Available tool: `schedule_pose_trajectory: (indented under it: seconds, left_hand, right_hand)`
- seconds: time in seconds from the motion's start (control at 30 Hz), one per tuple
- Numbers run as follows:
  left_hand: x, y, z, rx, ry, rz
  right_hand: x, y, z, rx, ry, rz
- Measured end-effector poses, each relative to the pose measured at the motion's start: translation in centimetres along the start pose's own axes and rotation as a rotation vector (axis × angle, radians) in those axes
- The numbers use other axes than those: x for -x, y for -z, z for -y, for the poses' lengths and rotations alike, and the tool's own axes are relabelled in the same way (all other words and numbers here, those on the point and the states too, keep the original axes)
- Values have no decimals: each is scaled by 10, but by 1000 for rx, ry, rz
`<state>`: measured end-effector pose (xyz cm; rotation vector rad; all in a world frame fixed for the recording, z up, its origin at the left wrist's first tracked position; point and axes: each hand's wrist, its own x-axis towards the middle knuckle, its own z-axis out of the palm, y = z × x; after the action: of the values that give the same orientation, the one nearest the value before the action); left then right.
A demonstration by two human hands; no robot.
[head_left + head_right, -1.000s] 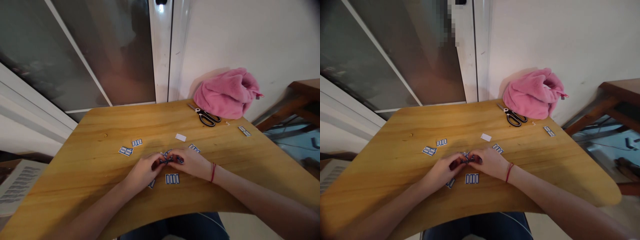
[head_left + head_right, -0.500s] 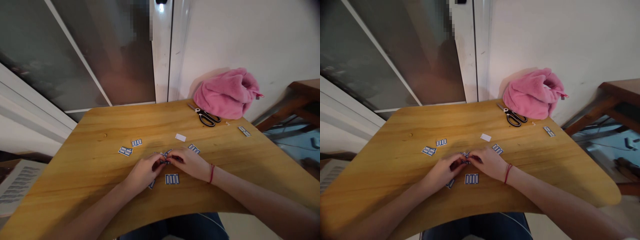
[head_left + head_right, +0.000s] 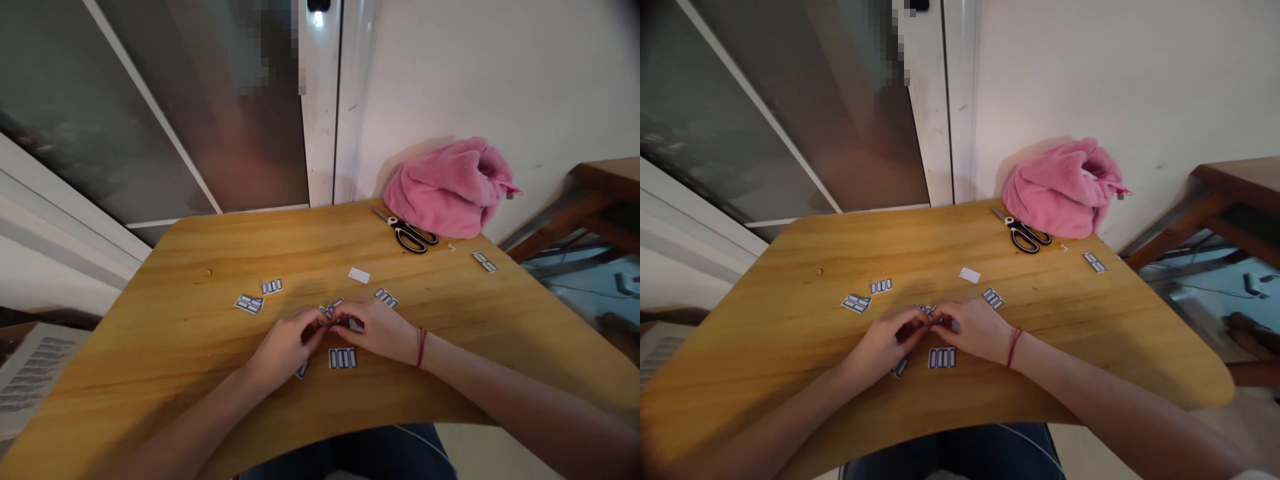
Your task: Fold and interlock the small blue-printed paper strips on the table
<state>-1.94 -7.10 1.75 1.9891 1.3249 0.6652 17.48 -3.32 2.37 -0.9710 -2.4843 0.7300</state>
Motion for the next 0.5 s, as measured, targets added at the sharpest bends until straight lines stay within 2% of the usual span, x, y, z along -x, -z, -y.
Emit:
schedule_pose_trajectory:
  seconds: [0.17, 0.27, 0.33, 0.43, 0.47, 0.5]
  left_hand:
    - [2, 1, -3, 10, 15, -43]
    - [3, 3, -5, 58, 47, -127]
    - [3, 6, -5, 75, 50, -194]
    - [3, 10, -3, 75, 43, -240]
    - [3, 10, -3, 73, 42, -234]
    - [2, 10, -2, 73, 41, -222]
  right_hand:
    - [0, 1, 4, 6, 87, -84]
    - [-6, 23, -2, -33, 62, -205]
    - [-6, 53, -14, -15, -4, -384]
    - [11, 112, -47, 64, -165, -791]
    - [23, 129, -61, 72, -255, -921]
    - [36, 145, -76, 89, -375, -986]
